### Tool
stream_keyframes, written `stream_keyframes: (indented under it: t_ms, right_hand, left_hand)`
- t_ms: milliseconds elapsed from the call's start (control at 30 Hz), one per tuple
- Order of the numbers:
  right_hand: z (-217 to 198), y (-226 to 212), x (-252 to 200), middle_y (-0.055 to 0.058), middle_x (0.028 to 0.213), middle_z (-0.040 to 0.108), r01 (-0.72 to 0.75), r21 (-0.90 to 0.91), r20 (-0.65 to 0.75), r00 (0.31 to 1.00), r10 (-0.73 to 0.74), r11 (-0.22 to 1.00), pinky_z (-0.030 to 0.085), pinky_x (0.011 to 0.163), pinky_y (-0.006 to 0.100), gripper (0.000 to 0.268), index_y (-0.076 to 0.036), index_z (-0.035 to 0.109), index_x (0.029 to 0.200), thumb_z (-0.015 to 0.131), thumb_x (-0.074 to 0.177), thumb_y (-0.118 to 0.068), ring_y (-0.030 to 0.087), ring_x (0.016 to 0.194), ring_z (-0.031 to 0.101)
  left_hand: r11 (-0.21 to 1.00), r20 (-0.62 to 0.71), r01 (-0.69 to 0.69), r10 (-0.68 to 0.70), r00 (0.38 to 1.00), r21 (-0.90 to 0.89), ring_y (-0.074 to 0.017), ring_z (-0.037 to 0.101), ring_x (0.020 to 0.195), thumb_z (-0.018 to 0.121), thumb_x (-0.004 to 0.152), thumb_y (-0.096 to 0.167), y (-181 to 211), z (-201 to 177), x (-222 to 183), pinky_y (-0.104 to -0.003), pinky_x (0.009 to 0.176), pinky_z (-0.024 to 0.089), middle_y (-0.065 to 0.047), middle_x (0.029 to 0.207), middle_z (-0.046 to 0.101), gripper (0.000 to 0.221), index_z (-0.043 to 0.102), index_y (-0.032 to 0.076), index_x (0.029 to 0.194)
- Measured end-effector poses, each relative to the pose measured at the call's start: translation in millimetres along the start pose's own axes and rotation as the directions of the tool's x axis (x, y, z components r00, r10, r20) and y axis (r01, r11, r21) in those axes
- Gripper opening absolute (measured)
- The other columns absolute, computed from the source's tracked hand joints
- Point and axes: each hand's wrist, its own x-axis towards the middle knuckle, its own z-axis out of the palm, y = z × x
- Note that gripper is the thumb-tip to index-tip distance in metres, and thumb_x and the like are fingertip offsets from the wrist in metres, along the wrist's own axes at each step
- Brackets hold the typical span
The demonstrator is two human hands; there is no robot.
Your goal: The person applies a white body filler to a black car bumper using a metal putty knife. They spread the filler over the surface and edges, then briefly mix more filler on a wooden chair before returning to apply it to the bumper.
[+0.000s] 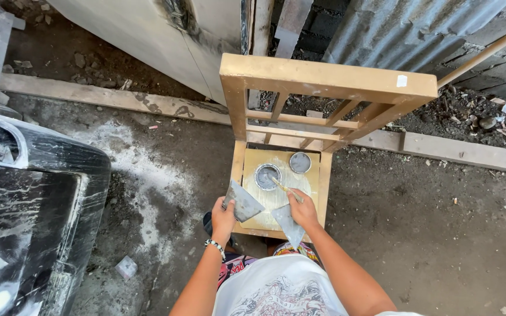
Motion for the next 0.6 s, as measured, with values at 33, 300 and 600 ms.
stream_keyframes:
  t_ms: [33, 300, 600]
  right_hand:
    - [0.3, 1.3, 0.4, 0.018, 0.097, 0.075, 0.001, 0.001, -0.001, 1.0, -0.001, 1.0, 0.053, 0.085, 0.036, 0.036, -0.011, 0.075, 0.12, 0.064, 0.096, -0.036, 0.029, 0.093, 0.07]
    - [-16.4, -15.3, -7.9, 0.016, 0.086, 0.072, -0.05, 0.161, 0.061, 0.997, 0.041, 0.986, 0.052, 0.074, 0.033, 0.039, -0.008, 0.073, 0.123, 0.064, 0.098, -0.036, 0.02, 0.076, 0.066]
    - [-17.7, -31.6, -19.0, 0.017, 0.112, 0.075, 0.074, -0.067, 0.104, 0.992, -0.067, 0.995, 0.055, 0.086, 0.036, 0.039, -0.014, 0.075, 0.122, 0.063, 0.095, -0.04, 0.031, 0.1, 0.073]
  left_hand:
    - [1.0, 0.001, -0.002, 0.002, 1.0, 0.0, -0.0129, 0.058, 0.057, 0.064, 0.099, 0.019, -4.8, 0.0, 1.2, -0.031, 0.049, 0.046, -0.006, 0.075, 0.064, 0.018, 0.064, 0.005, 0.11]
    - [0.997, -0.031, 0.073, -0.073, 0.997, 0.004, -0.0129, 0.057, 0.059, 0.062, 0.099, 0.021, 9.2, 2.3, -8.3, -0.031, 0.051, 0.046, -0.004, 0.076, 0.063, 0.02, 0.064, 0.006, 0.112]
    - [0.992, -0.015, -0.037, 0.039, 0.999, 0.12, -0.0149, 0.057, 0.057, 0.064, 0.098, 0.023, -10.8, 7.8, -0.6, -0.033, 0.053, 0.046, -0.005, 0.071, 0.061, 0.023, 0.065, 0.005, 0.112]
